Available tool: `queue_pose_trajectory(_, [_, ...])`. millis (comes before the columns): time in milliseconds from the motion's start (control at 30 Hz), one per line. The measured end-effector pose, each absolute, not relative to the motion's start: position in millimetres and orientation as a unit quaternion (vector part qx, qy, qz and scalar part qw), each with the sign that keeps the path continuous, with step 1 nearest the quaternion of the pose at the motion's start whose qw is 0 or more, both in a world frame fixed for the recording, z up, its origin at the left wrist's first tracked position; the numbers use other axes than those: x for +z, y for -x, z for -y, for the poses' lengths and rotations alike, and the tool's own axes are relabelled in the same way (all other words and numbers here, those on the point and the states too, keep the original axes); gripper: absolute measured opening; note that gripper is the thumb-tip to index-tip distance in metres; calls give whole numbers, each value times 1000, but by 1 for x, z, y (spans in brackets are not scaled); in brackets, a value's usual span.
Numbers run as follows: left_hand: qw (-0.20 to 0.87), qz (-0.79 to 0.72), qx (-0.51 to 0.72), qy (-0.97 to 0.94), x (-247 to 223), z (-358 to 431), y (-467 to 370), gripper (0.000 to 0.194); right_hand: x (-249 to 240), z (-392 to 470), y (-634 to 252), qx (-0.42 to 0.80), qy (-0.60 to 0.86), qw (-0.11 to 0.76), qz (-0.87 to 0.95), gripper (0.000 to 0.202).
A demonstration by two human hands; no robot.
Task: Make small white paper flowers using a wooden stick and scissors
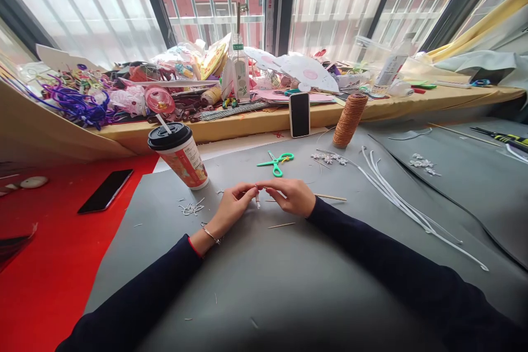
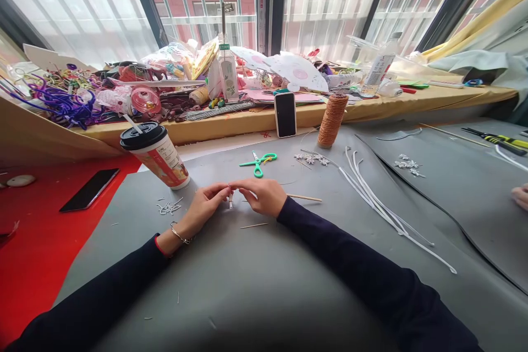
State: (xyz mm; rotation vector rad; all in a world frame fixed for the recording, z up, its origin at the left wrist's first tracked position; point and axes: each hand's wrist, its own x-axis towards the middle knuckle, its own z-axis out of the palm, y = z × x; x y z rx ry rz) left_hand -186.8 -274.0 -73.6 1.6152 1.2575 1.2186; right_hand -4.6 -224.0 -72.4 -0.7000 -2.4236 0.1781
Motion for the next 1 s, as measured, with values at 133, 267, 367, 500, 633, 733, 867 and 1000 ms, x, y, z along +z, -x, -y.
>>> queue_pose_trajectory(133, [385,-493,467,-625,-74,275,187,32,-70,226,5,73,273,299,911,32])
queue_pose_trajectory(267, [404,-508,460,-606,-75,276,186,31,-74,225,4,-28,274,274,922,38])
queue_pose_trajectory(367, [417,-518,458,-590,-76,277,186,30,-78,219,3,-145,229,245,931,41])
queue_pose_trajectory(500, [445,-516,455,-573,-74,277,186,31,-82,210,3,-218,176,238,930,41])
queue_pose_trajectory(633, [448,-511,463,-569,-72,275,186,33,-85,209,4,-213,195,278,916,42])
queue_pose_trajectory(733, [451,-516,463,-562,-73,273,188,37,-84,211,3,-197,202,299,912,34])
queue_pose_trajectory(867, [437,-531,414,-597,-71,270,193,35,-79,211,1,-186,233,303,905,21])
queue_pose_trajectory(1000, [416,-535,345,-650,-70,267,197,33,-77,211,-2,-173,260,290,905,34])
